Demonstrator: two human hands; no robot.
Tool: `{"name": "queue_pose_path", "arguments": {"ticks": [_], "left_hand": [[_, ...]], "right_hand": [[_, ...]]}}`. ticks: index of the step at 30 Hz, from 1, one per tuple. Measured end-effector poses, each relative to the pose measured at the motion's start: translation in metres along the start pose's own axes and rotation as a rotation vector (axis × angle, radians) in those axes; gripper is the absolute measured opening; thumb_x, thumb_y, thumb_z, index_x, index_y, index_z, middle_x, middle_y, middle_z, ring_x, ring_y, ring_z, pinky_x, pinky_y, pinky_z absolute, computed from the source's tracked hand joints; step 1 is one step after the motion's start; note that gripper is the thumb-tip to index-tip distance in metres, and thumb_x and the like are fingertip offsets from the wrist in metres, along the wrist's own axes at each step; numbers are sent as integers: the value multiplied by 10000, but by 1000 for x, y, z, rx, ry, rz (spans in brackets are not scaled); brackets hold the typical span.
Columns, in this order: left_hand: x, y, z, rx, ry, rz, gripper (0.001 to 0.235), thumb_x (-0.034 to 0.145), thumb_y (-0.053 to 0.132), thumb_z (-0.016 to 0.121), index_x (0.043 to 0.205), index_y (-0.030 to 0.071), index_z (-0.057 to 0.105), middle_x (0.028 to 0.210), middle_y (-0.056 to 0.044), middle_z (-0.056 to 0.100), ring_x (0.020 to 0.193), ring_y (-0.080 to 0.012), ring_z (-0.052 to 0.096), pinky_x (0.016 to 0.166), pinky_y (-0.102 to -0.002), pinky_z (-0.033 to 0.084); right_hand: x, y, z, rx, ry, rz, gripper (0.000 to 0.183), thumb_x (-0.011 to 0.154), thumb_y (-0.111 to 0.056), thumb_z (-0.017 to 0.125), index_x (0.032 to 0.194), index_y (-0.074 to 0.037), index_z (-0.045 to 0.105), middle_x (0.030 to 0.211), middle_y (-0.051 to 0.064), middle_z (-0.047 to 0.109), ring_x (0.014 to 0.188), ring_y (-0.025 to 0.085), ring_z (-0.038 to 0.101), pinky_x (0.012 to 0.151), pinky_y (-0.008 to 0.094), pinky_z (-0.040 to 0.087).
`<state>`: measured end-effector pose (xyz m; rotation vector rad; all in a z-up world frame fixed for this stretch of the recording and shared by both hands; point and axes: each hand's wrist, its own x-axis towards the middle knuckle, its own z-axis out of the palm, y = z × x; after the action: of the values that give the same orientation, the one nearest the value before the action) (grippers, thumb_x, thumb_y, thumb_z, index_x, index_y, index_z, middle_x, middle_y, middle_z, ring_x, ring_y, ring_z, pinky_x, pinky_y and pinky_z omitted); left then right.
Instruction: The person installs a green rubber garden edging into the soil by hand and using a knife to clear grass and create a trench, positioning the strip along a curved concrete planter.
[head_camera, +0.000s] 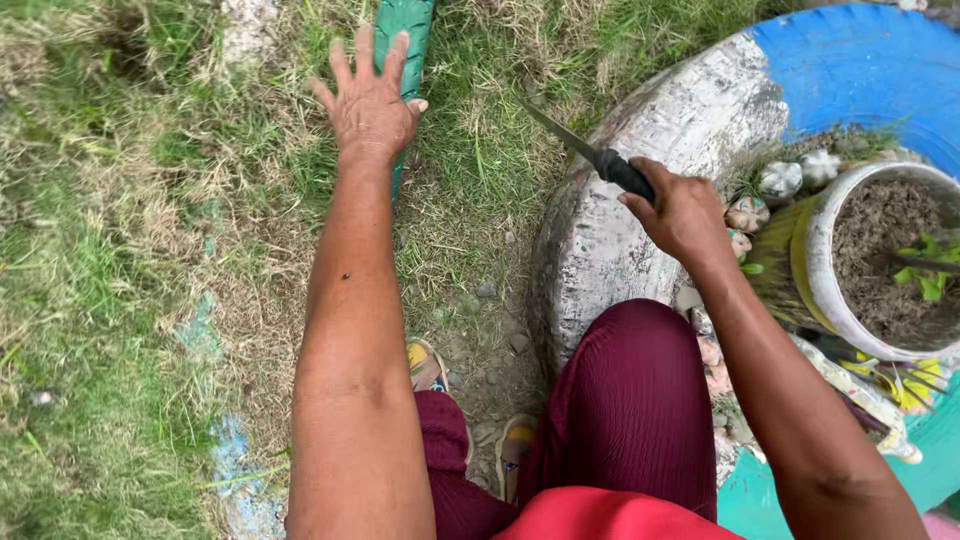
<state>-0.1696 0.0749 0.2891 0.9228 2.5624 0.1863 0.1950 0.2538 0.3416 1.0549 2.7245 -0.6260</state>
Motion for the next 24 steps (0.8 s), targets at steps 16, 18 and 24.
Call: {"name": "queue_pose_path", "arguments": {"ticks": [16, 18, 24], "left_hand": [[45, -15, 52, 182, -77, 174, 693, 1040, 593, 471, 1635, 375, 191, 1719, 27, 41, 1565, -353, 26, 1176, -761, 119], [44, -16, 54, 219, -43, 239, 670, 1056, 594, 449, 1627, 347, 198, 1701, 27, 46, 1544, -358, 23, 1148, -775, 119], [40, -13, 47, 224, -78, 210, 701, 1008, 572, 541, 1629, 381, 275, 1723, 38, 82, 1565, -335, 31, 1187, -755, 127]], "right_hand": [[99, -39, 54, -149, 28, -92, 517, 951, -290, 757, 1445, -266, 609, 1131, 34, 748, 1127, 298, 628, 1175, 630, 259], [106, -37, 58, -154, -36, -26, 512, 956, -297, 760, 1447, -307, 614, 1090, 9, 753, 1110, 274, 625, 1221, 637, 223], [110, 3, 89, -173, 56, -122, 539, 968, -288, 800, 1481, -307, 636, 1124, 35, 736, 1239, 337, 561, 1189, 671, 161]]}}
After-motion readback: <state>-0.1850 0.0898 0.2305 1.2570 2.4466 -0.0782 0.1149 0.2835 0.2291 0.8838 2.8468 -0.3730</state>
